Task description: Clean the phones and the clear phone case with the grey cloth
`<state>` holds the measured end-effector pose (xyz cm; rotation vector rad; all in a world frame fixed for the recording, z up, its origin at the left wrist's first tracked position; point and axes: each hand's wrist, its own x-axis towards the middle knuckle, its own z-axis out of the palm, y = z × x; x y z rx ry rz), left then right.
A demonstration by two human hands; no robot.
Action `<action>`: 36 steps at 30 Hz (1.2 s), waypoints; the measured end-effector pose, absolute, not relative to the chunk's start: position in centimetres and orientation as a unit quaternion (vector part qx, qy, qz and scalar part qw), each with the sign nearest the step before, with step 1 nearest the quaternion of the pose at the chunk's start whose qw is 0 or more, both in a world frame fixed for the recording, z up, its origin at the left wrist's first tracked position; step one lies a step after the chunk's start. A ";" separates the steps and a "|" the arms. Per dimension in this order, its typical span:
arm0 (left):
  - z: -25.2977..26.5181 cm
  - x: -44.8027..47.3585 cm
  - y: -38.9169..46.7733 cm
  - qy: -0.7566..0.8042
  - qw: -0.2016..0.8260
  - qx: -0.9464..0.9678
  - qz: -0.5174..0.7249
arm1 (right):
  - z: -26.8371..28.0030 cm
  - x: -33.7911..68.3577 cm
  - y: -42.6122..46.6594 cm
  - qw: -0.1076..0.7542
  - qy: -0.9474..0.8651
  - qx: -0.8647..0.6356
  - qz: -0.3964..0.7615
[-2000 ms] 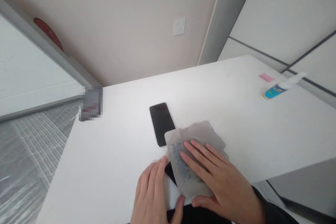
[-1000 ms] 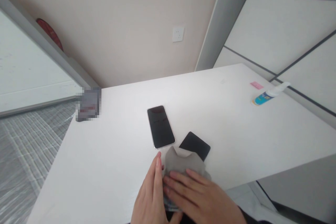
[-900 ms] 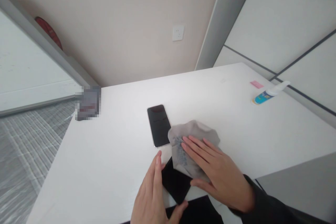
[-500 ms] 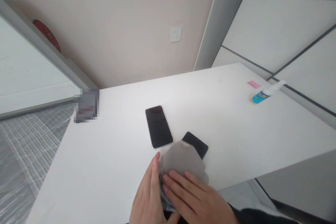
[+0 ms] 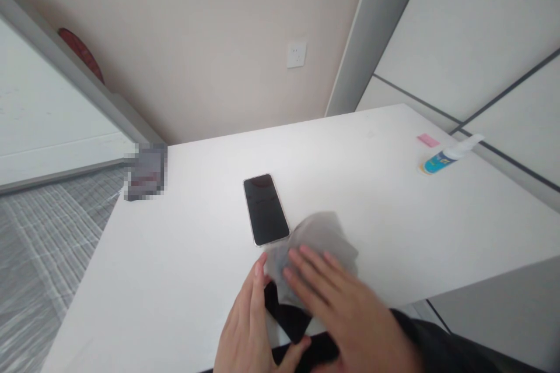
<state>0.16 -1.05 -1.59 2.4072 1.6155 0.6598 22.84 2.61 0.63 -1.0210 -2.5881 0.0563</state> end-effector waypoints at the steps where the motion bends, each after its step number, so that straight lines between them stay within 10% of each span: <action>1: -1.6 0.2 -1.0 0.540 0.081 0.808 0.218 | 0.6 22.8 2.6 0.177 -0.926 -0.334 0.023; 36: -2.6 -0.3 -1.4 0.551 0.094 0.801 0.213 | 0.2 23.0 2.8 0.183 -0.931 -0.313 -0.035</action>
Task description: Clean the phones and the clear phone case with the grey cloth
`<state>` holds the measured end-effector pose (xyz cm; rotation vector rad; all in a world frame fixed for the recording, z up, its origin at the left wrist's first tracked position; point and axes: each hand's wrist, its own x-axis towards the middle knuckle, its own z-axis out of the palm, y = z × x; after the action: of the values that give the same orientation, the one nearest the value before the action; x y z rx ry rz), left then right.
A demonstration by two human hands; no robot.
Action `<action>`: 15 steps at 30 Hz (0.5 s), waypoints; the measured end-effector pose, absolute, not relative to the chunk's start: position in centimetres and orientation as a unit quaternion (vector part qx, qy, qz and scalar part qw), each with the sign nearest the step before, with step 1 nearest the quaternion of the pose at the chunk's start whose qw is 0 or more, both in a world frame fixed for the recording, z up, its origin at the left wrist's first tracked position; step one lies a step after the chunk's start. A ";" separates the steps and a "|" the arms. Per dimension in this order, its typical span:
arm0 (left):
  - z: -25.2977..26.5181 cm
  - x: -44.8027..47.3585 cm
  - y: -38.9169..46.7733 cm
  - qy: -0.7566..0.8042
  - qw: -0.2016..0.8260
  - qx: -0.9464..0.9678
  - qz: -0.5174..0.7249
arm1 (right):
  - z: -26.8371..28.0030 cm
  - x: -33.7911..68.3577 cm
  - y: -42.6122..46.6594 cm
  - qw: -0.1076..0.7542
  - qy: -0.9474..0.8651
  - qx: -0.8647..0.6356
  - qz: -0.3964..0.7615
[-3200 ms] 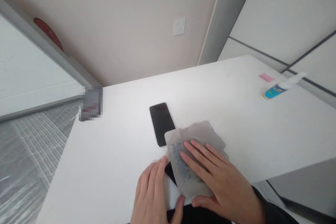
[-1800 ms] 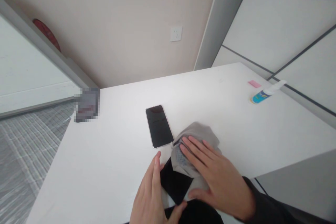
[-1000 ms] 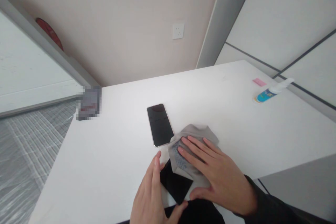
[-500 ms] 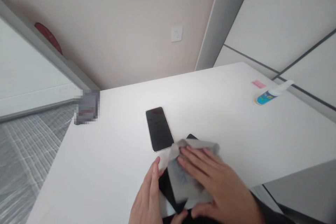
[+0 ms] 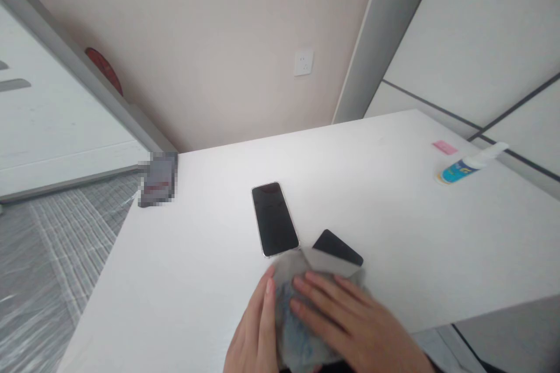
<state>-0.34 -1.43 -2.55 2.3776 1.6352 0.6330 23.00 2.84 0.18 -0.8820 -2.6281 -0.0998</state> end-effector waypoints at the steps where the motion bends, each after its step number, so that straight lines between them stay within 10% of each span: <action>1: -2.6 -0.4 -1.4 0.547 0.094 0.803 0.217 | 0.2 23.0 2.9 0.170 -0.924 -0.342 -0.020; 15: -2.3 -0.7 -0.8 0.515 0.054 0.826 0.224 | 1.1 23.9 3.6 0.165 -0.940 -0.291 -0.066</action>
<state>-0.67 -0.83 -2.31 2.5081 1.5645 0.6820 23.92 3.56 1.10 -0.8298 -2.6778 -0.1878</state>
